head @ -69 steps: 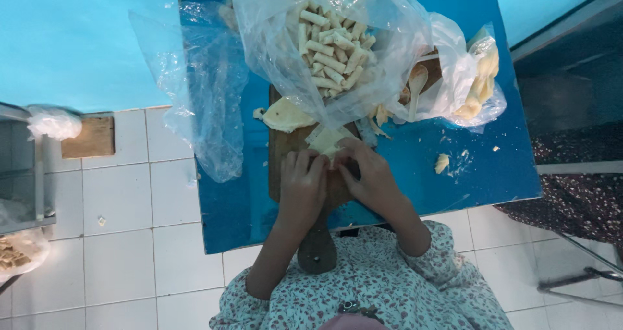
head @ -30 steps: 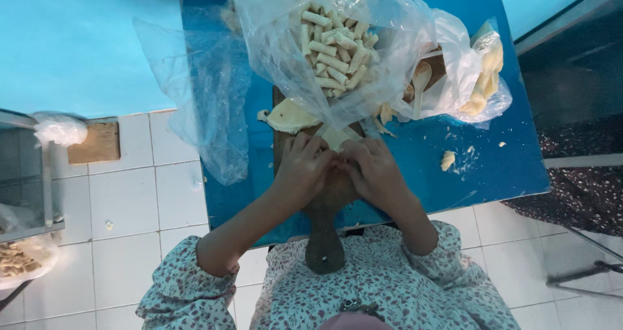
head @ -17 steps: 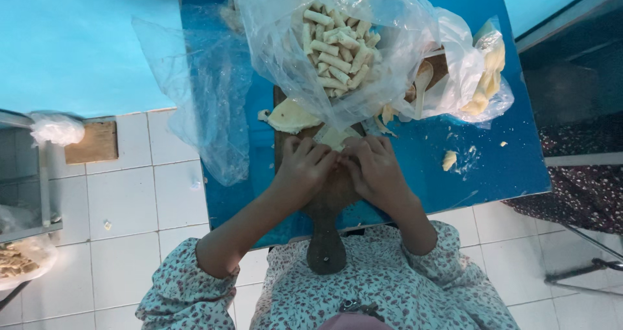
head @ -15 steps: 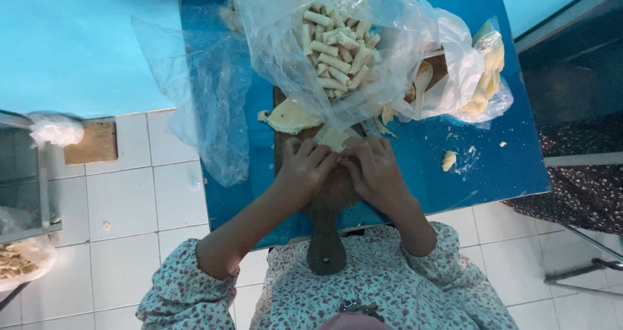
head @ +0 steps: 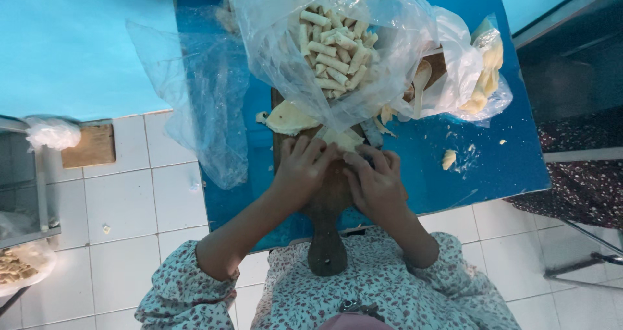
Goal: The person pinches off pieces of soft dough and rolls and shapes each piece by hand into a short cylindrical stick on a wooden board, placing the finished sticks into a plastic bag on the table. They occasionally reposition the dough sheet and cut or tear off new portions to continue shaping.
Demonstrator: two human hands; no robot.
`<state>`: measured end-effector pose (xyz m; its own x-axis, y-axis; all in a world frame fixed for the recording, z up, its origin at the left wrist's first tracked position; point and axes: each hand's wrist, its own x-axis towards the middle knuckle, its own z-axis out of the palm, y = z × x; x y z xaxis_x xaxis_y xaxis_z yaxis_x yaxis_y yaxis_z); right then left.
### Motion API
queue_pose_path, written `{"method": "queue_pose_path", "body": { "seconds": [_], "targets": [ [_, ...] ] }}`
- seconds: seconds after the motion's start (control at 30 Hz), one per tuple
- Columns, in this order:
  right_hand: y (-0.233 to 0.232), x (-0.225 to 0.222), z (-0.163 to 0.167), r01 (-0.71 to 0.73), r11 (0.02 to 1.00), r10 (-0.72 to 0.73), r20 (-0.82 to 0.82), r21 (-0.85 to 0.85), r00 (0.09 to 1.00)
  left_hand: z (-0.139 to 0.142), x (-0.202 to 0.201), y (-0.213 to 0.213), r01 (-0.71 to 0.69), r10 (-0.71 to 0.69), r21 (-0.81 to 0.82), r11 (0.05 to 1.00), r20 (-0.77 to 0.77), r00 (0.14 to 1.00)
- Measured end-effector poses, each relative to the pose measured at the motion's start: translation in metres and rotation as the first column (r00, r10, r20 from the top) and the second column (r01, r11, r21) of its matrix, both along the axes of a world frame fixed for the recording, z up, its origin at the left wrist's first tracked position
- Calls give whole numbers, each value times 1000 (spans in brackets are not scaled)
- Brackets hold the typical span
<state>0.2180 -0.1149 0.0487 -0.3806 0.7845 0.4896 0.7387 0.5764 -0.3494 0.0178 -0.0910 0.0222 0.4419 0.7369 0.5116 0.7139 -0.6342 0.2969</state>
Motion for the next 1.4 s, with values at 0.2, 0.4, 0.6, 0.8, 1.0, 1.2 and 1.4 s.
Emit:
{"method": "queue_pose_path", "body": {
  "seconds": [0.2, 0.4, 0.6, 0.8, 1.0, 1.2, 1.4],
  "targets": [
    [20, -2, 1, -7, 998, -6, 200, 67, 980, -1, 0, 5, -56, 56, -16, 998, 35, 998],
    [27, -2, -5, 21, 1000, -22, 23, 22, 999, 4, -4, 7, -48, 51, -36, 998, 94, 994],
    [22, 10, -3, -164, 846, -133, -500, -507, 855, 13, -4, 5, 3, 0, -17, 1000, 157, 988],
    [14, 11, 7, 48, 910, -167, -258, -412, 952, 22, -8, 1, 30, -24, -23, 999, 235, 972],
    [21, 13, 87, 169, 908, -57, -285, 384, 957, 22, -10, 3, -30, 31, -8, 1000, 240, 970],
    [89, 12, 115, 129, 967, -59, -301, 219, 952, 12, -9, 7, -184, 188, -84, 979, 36, 982],
    [96, 77, 78, 556, 798, -546, 110, -231, 830, 0, -6, 6, -203, 197, -107, 973, -67, 978]
  ]
}}
